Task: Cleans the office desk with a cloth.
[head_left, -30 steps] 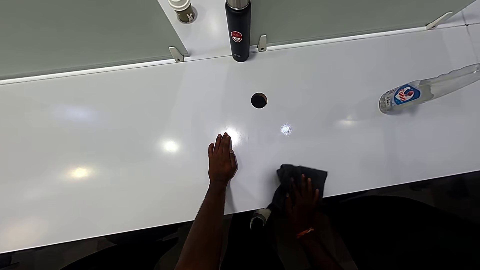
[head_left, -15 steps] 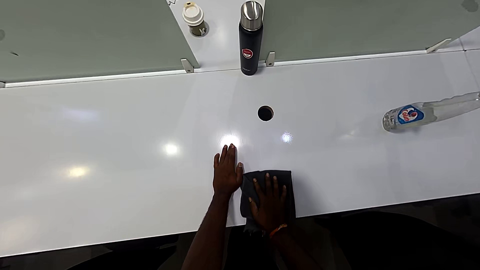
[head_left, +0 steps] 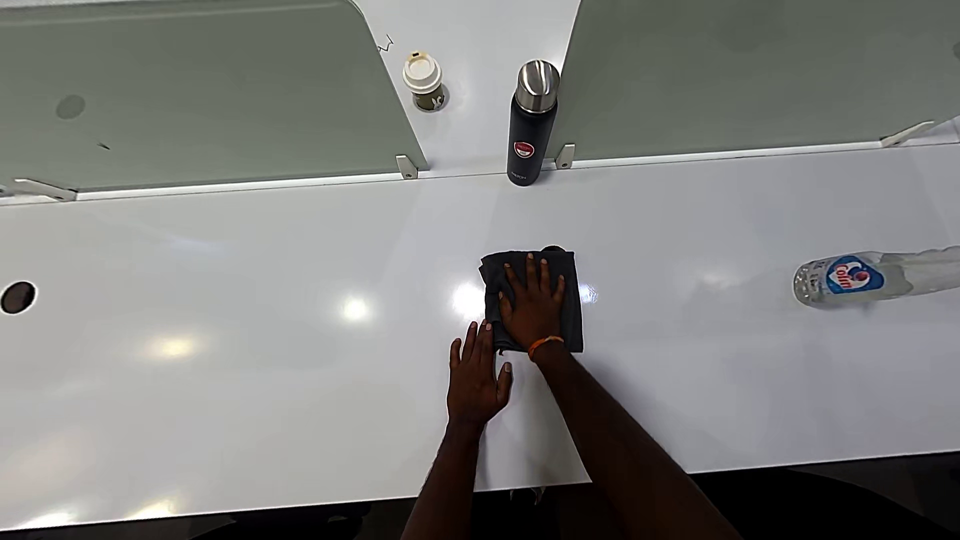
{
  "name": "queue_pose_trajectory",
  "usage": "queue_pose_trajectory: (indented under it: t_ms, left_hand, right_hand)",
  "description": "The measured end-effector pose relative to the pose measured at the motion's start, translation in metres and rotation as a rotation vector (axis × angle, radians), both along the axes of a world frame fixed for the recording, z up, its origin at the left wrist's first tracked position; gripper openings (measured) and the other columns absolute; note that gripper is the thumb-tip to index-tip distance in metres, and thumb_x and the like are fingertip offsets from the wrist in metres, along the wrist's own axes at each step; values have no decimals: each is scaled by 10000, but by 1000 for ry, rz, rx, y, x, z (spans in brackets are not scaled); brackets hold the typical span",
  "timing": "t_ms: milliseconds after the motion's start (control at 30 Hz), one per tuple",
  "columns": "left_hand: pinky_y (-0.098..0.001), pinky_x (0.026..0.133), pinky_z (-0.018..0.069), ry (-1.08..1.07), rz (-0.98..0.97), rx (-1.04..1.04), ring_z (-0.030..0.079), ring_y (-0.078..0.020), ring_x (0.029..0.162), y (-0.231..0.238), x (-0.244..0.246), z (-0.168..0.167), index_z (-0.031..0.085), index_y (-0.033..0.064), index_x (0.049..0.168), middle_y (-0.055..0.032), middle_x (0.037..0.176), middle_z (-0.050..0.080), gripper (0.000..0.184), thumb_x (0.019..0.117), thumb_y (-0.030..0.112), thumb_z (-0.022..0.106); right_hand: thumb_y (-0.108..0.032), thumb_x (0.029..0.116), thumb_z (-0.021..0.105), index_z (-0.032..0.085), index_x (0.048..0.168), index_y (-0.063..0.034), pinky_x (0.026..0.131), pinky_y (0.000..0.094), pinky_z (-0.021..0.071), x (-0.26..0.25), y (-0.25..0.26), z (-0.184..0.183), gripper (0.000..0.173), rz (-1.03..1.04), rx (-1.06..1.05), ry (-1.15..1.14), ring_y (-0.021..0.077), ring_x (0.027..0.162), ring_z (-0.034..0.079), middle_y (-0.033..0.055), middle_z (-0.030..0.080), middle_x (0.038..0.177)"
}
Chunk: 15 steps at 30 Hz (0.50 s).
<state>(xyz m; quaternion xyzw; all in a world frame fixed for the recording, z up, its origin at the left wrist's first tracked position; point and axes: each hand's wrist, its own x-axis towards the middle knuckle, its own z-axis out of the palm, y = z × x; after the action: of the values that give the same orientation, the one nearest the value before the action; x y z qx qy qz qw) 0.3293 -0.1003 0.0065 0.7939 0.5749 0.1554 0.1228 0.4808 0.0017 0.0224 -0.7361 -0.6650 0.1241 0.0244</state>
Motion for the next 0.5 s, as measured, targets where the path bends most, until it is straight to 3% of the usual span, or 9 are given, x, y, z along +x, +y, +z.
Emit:
queue_pose_trajectory:
  t_ms: [500]
  left_hand:
    - [-568, 1189, 297, 45, 8, 12, 419, -278, 1478, 4, 2, 4, 514, 59, 1494, -69, 1543, 524, 684, 1011, 500, 314]
  right_hand:
    - [-498, 1032, 378, 397, 1578, -359, 1214, 679, 95, 35, 142, 0, 563, 73, 32, 63, 340, 1585, 145, 62, 200, 1718]
